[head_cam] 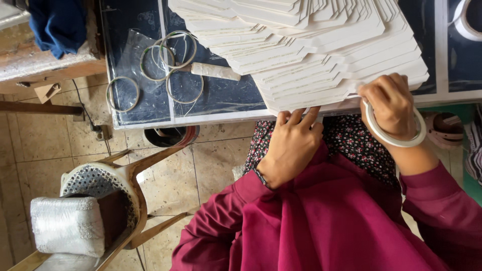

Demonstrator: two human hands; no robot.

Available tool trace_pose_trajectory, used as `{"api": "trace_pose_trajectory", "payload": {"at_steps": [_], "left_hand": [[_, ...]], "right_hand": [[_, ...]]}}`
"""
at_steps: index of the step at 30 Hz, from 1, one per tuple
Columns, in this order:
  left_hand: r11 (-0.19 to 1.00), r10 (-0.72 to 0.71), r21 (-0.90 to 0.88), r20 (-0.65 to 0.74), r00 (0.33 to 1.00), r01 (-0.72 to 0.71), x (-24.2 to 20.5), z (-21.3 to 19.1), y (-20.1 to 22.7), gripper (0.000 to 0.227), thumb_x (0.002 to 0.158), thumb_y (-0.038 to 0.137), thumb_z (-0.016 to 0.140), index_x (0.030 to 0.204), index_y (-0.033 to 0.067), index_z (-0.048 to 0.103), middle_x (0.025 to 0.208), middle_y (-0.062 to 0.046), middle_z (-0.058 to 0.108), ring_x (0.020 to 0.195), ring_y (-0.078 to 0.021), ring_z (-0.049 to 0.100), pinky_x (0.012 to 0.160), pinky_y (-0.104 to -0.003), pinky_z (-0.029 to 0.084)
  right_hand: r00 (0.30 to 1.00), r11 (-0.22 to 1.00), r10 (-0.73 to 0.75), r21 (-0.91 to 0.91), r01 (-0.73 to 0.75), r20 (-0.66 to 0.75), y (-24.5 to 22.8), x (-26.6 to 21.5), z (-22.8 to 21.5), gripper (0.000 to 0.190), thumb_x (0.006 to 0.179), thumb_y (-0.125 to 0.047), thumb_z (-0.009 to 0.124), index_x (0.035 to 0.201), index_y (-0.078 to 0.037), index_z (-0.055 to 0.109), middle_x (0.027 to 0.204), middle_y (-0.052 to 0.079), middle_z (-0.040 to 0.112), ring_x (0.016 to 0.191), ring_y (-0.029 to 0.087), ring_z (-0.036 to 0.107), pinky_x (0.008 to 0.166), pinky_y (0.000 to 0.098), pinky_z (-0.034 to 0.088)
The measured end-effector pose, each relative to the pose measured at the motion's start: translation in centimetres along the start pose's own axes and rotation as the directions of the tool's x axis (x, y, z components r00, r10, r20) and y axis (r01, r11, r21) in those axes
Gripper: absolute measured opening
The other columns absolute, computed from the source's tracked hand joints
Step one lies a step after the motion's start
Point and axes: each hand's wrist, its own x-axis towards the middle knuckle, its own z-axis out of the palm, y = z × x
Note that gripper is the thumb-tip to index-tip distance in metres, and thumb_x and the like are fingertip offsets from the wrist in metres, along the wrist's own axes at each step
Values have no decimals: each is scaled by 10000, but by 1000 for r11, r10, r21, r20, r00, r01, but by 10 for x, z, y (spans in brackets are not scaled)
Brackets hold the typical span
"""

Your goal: The person repeatedly applies a strip of white tape to the edge of a stack of white paper sheets on a table. They smooth the tape with their fingers and continue the process across multiple sheets.

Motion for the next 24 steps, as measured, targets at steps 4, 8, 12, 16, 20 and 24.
{"api": "trace_pose_trajectory", "payload": {"at_steps": [4,8,12,16,20,24], "left_hand": [[1000,13,-26,0,1000,-13,-5,1,-3,102,911,138,634,844,94,697,1332,-177,666,1043,-327,635,881,-462,482],[997,11,-72,-3,1000,-11,-7,3,1,119,941,139,618,890,64,695,1402,-225,624,1213,-373,606,1005,-485,485],[999,-17,-34,12,1000,18,-13,21,2,108,977,142,641,950,73,720,1562,-204,512,1401,-417,577,1056,-520,492],[989,-54,-133,118,992,70,18,-7,-16,144,905,212,709,976,87,712,1454,-150,632,1304,-350,627,919,-515,543],[806,-188,-560,62,980,190,56,7,-42,30,924,128,685,910,144,664,938,-39,728,818,-291,673,806,-413,497],[824,-389,-410,94,917,391,74,38,-35,159,765,281,804,806,231,659,1100,66,591,1000,-319,550,782,-471,416]], "right_hand": [[996,995,89,49,-90,22,-14,7,-9,262,991,326,627,939,76,680,1026,195,700,904,391,592,874,470,497],[991,993,-112,-31,110,-72,1,13,-1,197,1087,168,735,912,94,682,783,171,635,716,333,544,722,441,470],[988,984,-149,-108,145,-36,25,16,20,344,1083,154,851,849,33,630,713,110,583,706,255,498,686,363,433],[979,997,-29,-69,44,204,9,33,-8,258,924,248,727,847,17,640,805,124,635,811,283,537,807,394,484],[944,972,112,165,-170,310,-14,48,-36,200,1053,-101,711,1081,97,721,1078,197,682,998,384,626,969,471,516],[945,937,238,204,-284,223,-22,38,-36,198,1084,78,717,1262,164,729,1232,290,742,1149,422,687,1061,496,544]]}}
